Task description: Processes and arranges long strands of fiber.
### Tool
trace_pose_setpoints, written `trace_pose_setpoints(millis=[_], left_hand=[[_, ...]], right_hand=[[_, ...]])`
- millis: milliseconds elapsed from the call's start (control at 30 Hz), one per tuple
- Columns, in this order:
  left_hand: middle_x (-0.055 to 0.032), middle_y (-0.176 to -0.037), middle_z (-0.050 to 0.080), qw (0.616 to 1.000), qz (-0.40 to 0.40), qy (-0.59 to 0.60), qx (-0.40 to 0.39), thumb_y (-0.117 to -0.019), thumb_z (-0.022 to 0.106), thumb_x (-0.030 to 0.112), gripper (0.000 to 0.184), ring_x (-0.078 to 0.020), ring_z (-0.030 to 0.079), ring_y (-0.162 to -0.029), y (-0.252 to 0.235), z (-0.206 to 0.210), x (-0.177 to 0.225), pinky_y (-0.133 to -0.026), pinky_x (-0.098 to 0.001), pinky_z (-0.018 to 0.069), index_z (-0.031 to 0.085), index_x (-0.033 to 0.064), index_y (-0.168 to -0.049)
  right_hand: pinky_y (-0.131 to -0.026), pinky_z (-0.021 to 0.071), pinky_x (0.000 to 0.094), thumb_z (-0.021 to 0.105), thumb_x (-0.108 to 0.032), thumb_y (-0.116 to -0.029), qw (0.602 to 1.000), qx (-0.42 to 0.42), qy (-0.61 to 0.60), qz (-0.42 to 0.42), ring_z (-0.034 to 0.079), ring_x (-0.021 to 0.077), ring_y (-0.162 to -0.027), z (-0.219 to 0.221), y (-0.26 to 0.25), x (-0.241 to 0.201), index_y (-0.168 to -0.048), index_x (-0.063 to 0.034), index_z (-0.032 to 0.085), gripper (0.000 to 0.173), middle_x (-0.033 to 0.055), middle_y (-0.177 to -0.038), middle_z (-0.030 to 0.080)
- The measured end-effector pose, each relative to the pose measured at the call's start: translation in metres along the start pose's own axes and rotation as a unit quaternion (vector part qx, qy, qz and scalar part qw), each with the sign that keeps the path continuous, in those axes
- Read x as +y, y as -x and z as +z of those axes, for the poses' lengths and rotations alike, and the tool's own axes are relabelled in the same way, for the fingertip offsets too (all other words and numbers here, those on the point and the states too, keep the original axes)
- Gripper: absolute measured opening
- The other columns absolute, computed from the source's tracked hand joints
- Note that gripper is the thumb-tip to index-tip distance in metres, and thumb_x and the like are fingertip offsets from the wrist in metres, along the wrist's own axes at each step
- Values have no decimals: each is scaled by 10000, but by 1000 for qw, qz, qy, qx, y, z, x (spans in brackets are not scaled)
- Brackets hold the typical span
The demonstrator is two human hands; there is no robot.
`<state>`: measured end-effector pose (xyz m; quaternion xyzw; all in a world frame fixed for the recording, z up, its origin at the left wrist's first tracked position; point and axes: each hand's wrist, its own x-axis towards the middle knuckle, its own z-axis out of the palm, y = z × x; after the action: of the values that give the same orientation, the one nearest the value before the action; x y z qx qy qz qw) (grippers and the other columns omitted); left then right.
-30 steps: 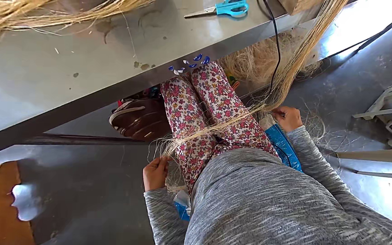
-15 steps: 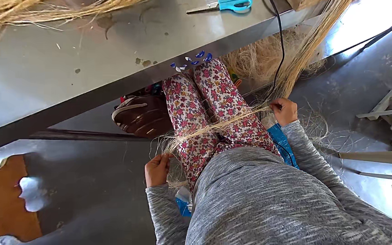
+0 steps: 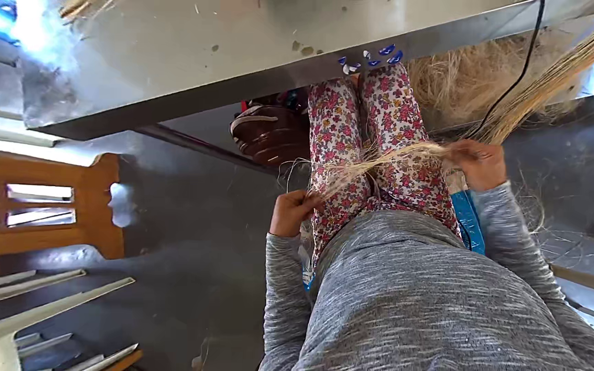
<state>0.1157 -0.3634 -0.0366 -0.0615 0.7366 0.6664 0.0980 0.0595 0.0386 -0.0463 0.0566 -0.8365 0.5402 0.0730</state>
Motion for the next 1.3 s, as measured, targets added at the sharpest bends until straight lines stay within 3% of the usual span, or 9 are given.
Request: trace_pose_setpoints(millis=[133, 233, 300, 367, 533, 633, 767, 967, 1300], left_hand=[[100, -663, 679, 999, 23, 7, -39, -799, 738, -27, 145, 61, 519, -505, -3, 2, 13, -478, -135, 439, 728, 117, -801], [88, -615, 647, 999, -11, 7, -39, -806, 735, -46, 144, 57, 462, -456, -10, 8, 15, -437, -137, 390, 708, 92, -774], [78, -590, 600, 998, -55, -2, -10, -868, 711, -29, 118, 49, 426, -444, -15, 20, 15, -429, -140, 359, 681, 57, -792], [55, -623, 642, 996, -85, -12, 6, -903, 700, 2, 106, 42, 467, -465, -18, 28, 11, -449, -150, 386, 665, 43, -811], [36, -644, 679, 993, -109, 31, 32, -919, 691, -9, 121, 40, 502, -461, -17, 34, 15, -434, -137, 392, 655, 41, -815], [25, -671, 697, 994, -99, 25, 31, -913, 703, 9, 87, 27, 562, -517, -17, 34, 11, -483, -153, 439, 670, 30, -836], [28, -674, 704, 995, -95, 27, 28, -925, 698, 16, 108, 39, 518, -478, -15, 37, 14, -443, -140, 395, 656, 42, -829], [9, -728, 725, 993, -96, 50, 44, -994, 628, 45, 90, 13, 578, -508, -13, 49, 20, -469, -159, 471, 654, 27, -909], [10, -749, 716, 997, -65, 1, 40, -969, 677, 66, 63, 2, 608, -558, -17, 67, 24, -505, -179, 504, 672, 10, -942]], right_hand=[[-580, 543, 203, 557, -86, -980, 974, -101, -178, 99, 570, -25, -552, -48, -27, -17, -913, -151, 701, 173, -146, -684, 649], [-497, 490, 217, 573, -118, -1014, 988, -69, -1, 135, 521, 36, -508, -66, -51, -21, -1010, -96, 703, 132, -67, -718, 634], [-802, 550, 571, 642, -226, -1014, 935, -23, 296, 195, 688, 384, -919, -66, -64, -33, -1238, -13, 692, 313, 234, -1060, 709], [-1061, 339, 754, 606, -184, -999, 907, 22, 373, 195, 466, 593, -1314, -62, -62, -42, -1381, 35, 591, 441, 394, -1353, 545], [-964, 526, 533, 606, -157, -1012, 951, 100, 272, -113, 662, 431, -1082, -16, -15, -81, -1121, 67, 708, 269, 285, -1118, 694], [-969, 552, 437, 643, -76, -940, 971, -32, 64, -230, 700, 278, -1043, 30, 1, -94, -971, 33, 743, 151, 174, -1031, 745], [-1056, 508, 474, 610, -28, -878, 939, -155, 60, -302, 653, 328, -1181, 84, 7, -80, -1024, -21, 786, 228, 150, -1138, 740], [-914, 554, 551, 558, 73, -823, 917, -246, 209, -234, 695, 405, -1041, 76, 18, -53, -979, 14, 766, 268, 196, -984, 738], [-1115, 482, 454, 636, -84, -778, 940, -331, 28, -75, 589, 262, -1318, -37, 26, -58, -1097, -44, 767, 347, 46, -1187, 744]])
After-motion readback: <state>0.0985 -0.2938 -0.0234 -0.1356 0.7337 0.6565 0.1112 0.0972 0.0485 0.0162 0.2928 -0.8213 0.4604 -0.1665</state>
